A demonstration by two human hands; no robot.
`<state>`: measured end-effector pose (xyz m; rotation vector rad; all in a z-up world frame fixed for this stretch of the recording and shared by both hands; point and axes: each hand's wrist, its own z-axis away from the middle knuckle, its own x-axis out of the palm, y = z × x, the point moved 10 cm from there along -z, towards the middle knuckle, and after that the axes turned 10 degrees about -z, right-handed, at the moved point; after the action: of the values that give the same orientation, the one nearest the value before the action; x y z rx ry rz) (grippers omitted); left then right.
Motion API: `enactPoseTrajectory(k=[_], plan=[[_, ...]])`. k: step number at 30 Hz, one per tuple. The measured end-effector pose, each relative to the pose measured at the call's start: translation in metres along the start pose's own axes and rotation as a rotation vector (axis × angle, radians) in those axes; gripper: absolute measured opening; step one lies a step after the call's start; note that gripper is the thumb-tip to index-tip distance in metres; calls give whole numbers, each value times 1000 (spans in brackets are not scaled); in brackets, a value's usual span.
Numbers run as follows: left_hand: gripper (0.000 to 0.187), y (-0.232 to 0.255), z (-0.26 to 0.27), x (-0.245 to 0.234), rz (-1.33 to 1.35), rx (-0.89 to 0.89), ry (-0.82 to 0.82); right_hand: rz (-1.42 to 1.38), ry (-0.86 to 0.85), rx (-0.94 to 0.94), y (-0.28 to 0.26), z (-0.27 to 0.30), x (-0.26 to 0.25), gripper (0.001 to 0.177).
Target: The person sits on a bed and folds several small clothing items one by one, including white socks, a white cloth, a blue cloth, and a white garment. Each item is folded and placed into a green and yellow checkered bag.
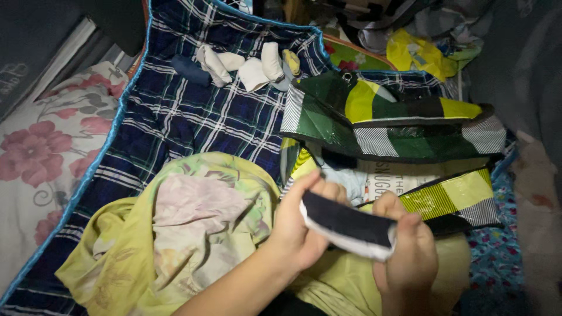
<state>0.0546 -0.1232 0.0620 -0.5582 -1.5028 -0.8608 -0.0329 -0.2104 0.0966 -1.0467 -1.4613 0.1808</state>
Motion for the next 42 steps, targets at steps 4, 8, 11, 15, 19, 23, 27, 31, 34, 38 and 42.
enactPoseTrajectory(k=[4,8,11,15,19,23,27,31,34,38,42], plan=[[34,2,-24,-22,-82,9,158,565,72,191,7,3,-18,30],[19,-2,-49,-24,-320,-139,112,1123,121,154,-28,-5,-14,48],[29,20,-78,-12,-466,-90,37,1455,31,-120,-60,-9,18,41],[43,59,-123,35,-440,25,-183,1631,-2,-255,-69,-7,31,41],[52,65,-143,61,-450,-27,-260,1531,92,-63,-58,-7,1,33],[55,61,-142,64,-593,8,-289,1477,132,-19,-54,-13,-18,28],[49,56,-137,62,-951,195,-550,1551,76,-211,-62,-28,-17,35],[47,59,-157,11,-1037,270,-453,1406,39,-133,-61,-56,-38,31],[41,57,-173,-54,-901,168,-164,1636,89,-72,-66,-90,-69,34],[57,41,-177,-97,-1149,20,-63,1523,153,15,-61,-123,-125,36],[70,39,-169,-103,-1457,13,-93,1687,4,-171,-41,-141,-141,38]])
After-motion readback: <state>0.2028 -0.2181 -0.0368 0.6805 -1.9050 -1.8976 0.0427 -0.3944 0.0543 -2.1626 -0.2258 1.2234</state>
